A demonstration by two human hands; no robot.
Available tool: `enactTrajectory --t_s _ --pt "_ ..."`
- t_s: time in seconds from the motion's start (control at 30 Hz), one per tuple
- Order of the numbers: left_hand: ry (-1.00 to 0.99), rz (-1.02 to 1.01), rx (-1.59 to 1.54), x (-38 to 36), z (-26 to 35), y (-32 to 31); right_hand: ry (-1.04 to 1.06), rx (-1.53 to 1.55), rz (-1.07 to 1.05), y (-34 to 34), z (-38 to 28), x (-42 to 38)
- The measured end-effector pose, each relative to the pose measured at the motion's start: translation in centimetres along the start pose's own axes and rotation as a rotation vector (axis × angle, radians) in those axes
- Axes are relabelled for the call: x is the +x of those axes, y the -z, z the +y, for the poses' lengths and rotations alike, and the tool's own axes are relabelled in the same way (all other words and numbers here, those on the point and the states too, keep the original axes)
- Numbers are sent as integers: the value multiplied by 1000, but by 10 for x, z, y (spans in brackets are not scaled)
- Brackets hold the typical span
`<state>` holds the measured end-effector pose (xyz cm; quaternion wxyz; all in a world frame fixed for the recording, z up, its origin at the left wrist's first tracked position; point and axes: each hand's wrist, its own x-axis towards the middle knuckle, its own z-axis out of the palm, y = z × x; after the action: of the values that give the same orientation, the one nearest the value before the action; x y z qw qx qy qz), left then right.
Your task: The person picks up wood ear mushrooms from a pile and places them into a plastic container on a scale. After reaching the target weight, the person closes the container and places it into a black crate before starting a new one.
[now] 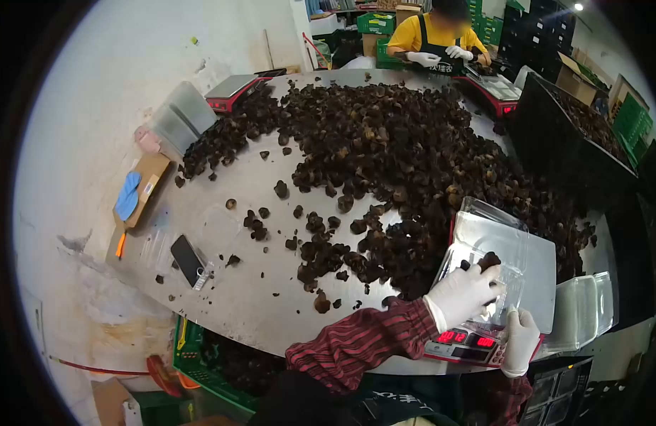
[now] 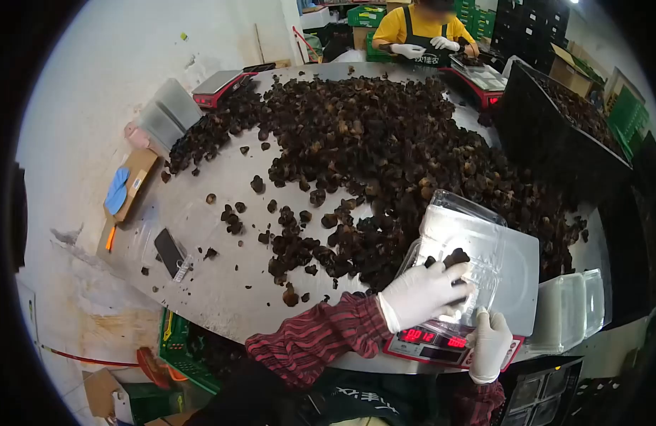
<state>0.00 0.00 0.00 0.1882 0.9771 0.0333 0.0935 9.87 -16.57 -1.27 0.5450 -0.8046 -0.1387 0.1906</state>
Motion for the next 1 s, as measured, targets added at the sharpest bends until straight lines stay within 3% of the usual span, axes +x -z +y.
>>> enactTrajectory --t_s 0.07,0.1,0.17,0.23,0.3,0.37,0.43,0.5,0.57,0.63,0.7,0.77,0.9,1.0 --pt "-156 265 -68 -5 0 -3 0 17 12 1 4 5" --pt "-150 248 -70 -12 -4 6 -17 22 7 0 4 4" --pt "-165 402 -163 -33 -19 33 -19 42 2 3 7 5" --pt "-42 564 -12 -61 -68 35 23 36 26 13 18 12" --pt "413 417 96 -104 -109 46 65 44 61 16 21 14" --pt "587 505 489 -146 -148 17 21 0 52 22 12 11" --pt "642 423 464 -181 -180 -21 61 16 79 22 17 13" --pt "547 425 338 -194 -182 -33 106 -11 84 16 13 10" --pt "630 411 208 -198 -185 -41 117 -1 59 15 23 12" --pt "599 482 184 -194 -191 -41 52 -38 57 12 11 7" --pt "654 618 -91 -190 -211 -48 62 -55 34 11 10 7" --pt "616 655 -153 -165 -193 -27 57 -72 22 11 9 7" --pt "253 661 -274 -76 -83 31 21 -114 -5 8 -9 4" --pt "-75 396 -115 -26 -28 40 99 -177 35 3 -4 6"
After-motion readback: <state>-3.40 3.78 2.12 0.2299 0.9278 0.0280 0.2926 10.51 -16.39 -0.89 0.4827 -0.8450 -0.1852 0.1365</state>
